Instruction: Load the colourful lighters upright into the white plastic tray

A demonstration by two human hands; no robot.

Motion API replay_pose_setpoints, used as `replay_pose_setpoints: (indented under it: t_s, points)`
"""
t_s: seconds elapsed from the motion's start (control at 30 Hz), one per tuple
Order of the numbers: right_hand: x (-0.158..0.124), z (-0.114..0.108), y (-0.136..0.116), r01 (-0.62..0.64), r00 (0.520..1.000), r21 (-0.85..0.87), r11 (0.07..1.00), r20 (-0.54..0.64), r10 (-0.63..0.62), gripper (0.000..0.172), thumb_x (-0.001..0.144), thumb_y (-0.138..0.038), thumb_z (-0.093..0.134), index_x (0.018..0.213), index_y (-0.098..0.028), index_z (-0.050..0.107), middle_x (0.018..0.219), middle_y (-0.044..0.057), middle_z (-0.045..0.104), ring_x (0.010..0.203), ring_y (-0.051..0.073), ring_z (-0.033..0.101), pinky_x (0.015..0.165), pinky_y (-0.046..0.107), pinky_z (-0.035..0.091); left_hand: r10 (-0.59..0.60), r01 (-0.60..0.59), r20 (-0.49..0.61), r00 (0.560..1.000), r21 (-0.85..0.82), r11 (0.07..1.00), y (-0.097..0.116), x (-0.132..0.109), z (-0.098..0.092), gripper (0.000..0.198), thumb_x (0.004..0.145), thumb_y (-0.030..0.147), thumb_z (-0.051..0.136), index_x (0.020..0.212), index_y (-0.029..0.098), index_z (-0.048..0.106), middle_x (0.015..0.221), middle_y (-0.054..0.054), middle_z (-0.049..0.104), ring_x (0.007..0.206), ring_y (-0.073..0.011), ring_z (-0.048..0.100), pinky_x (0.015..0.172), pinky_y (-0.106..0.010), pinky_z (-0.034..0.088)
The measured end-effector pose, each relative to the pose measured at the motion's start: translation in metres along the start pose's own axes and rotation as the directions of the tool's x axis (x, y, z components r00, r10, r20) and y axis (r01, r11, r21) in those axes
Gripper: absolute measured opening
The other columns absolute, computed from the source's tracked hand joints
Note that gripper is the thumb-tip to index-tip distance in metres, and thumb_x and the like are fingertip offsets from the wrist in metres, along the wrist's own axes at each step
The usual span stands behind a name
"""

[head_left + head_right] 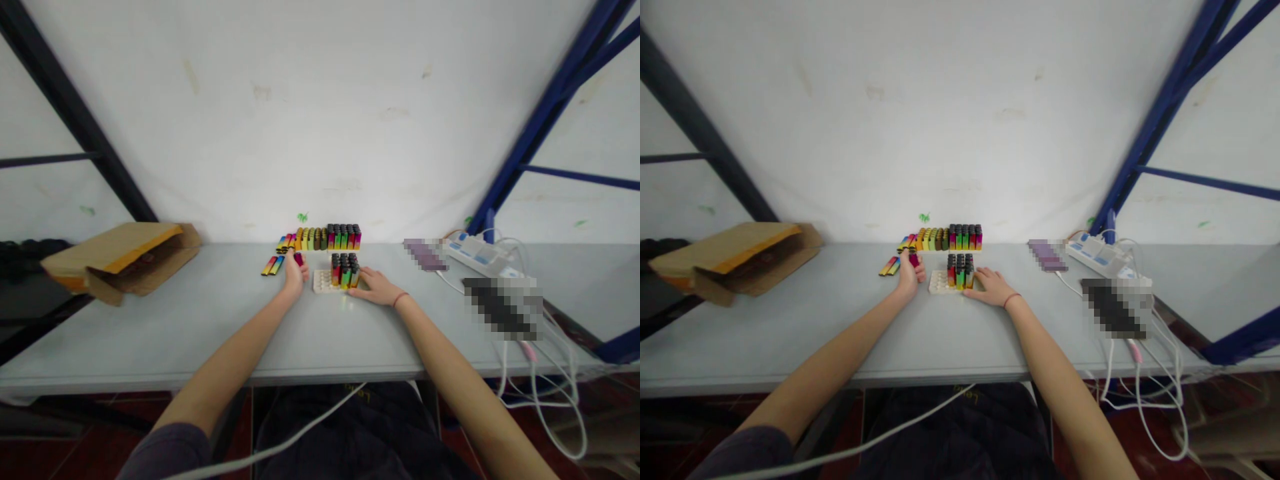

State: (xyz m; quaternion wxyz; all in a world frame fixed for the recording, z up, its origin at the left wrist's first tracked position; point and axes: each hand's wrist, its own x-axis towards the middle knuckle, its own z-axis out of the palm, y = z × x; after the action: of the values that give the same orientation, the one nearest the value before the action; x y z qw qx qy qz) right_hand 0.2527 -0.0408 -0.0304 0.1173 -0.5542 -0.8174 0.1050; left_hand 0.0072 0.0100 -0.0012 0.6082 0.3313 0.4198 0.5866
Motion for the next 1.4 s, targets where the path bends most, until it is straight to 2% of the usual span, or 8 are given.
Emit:
replay_pose_setpoints:
  t_s: [0.47, 0.63, 0.73, 0.83, 0.97, 1.07, 1.17, 1.4]
  points:
    - [-0.001, -0.002, -0.002, -0.008, 1.000, 0.002, 1.000, 0.008, 0.008, 0.079, 0.094, -0.072, 0.054, 0.150, -0.017, 0.051, 0.160, 0.020, 0.047, 0.149, 0.036, 0.043, 0.121, 0.053, 0.034, -0.015, 0.016, -0.055, 0.998, 0.013, 1.000, 0.000, 0.000, 0.002, 0.035, 0.096, 0.043, 0.037, 0.067, 0.024, 0.035, 0.042, 0.009, 0.023, 0.032, -0.0071, 0.016, 0.035, -0.018, 0.013]
    - [-0.001, -0.001, -0.001, -0.002, 1.000, 0.001, 1.000, 0.001, 0.002, 0.078, 0.094, -0.072, 0.054, 0.149, -0.016, 0.052, 0.159, 0.020, 0.048, 0.148, 0.036, 0.044, 0.121, 0.052, 0.034, 0.006, -0.007, 0.042, 0.999, 0.046, 0.999, 0.001, -0.001, 0.001, 0.039, 0.099, 0.049, 0.033, 0.068, 0.024, 0.037, 0.043, 0.009, 0.025, 0.035, -0.0082, 0.020, 0.036, -0.019, 0.018]
    - [0.000, 0.000, 0.000, 0.014, 1.000, 0.000, 1.000, 0.001, -0.014, 0.078, 0.094, -0.072, 0.053, 0.149, -0.016, 0.052, 0.159, 0.020, 0.048, 0.147, 0.036, 0.045, 0.120, 0.052, 0.035, 0.111, -0.128, 0.126, 0.986, 0.128, 0.983, 0.002, 0.000, 0.002, 0.040, 0.099, 0.054, 0.035, 0.073, 0.024, 0.039, 0.046, 0.008, 0.032, 0.037, -0.0088, 0.027, 0.039, -0.020, 0.024]
    - [0.000, 0.001, -0.001, 0.013, 1.000, -0.002, 1.000, 0.006, -0.013, 0.079, 0.095, -0.071, 0.053, 0.150, -0.014, 0.051, 0.159, 0.021, 0.047, 0.148, 0.036, 0.044, 0.121, 0.052, 0.034, 0.338, -0.404, 0.278, 0.899, 0.230, 0.885, 0.002, -0.004, 0.002, 0.032, 0.096, 0.052, 0.048, 0.082, 0.024, 0.044, 0.058, 0.006, 0.048, 0.047, -0.0107, 0.044, 0.049, -0.022, 0.039]
    - [0.000, 0.001, -0.001, 0.005, 1.000, -0.002, 1.000, -0.005, -0.005, 0.080, 0.094, -0.071, 0.055, 0.151, -0.015, 0.050, 0.159, 0.021, 0.048, 0.147, 0.037, 0.044, 0.120, 0.054, 0.034, 0.591, -0.791, 0.532, 0.606, 0.331, 0.514, 0.006, -0.013, 0.002, 0.027, 0.092, 0.048, 0.061, 0.092, 0.021, 0.059, 0.090, -0.005, 0.066, 0.084, -0.0175, 0.062, 0.078, -0.032, 0.052]
    - [0.000, 0.000, -0.001, 0.013, 1.000, -0.001, 1.000, -0.011, -0.013, 0.077, 0.094, -0.071, 0.056, 0.150, -0.018, 0.052, 0.156, 0.019, 0.051, 0.144, 0.037, 0.047, 0.118, 0.053, 0.036, 0.584, -0.906, 0.693, 0.424, 0.323, 0.274, 0.008, -0.019, 0.004, 0.025, 0.094, 0.043, 0.061, 0.095, 0.019, 0.066, 0.093, -0.007, 0.067, 0.086, -0.0185, 0.061, 0.080, -0.033, 0.052]
    - [0.000, 0.000, -0.001, 0.009, 1.000, -0.003, 1.000, -0.015, -0.009, 0.075, 0.094, -0.069, 0.057, 0.149, -0.019, 0.052, 0.155, 0.019, 0.053, 0.142, 0.036, 0.050, 0.117, 0.051, 0.038, 0.496, -0.933, 0.791, 0.359, 0.294, 0.206, 0.006, -0.022, 0.005, 0.025, 0.097, 0.040, 0.059, 0.100, 0.018, 0.069, 0.092, -0.007, 0.069, 0.080, -0.0173, 0.062, 0.077, -0.032, 0.053]
    - [0.000, 0.000, -0.002, 0.005, 1.000, 0.003, 1.000, -0.015, -0.005, 0.074, 0.094, -0.069, 0.057, 0.148, -0.018, 0.053, 0.155, 0.019, 0.052, 0.143, 0.036, 0.049, 0.117, 0.051, 0.037, 0.370, -0.937, 0.861, 0.348, 0.332, 0.108, 0.003, -0.021, 0.001, 0.025, 0.097, 0.041, 0.061, 0.100, 0.018, 0.071, 0.086, -0.006, 0.070, 0.081, -0.0191, 0.066, 0.080, -0.033, 0.055]
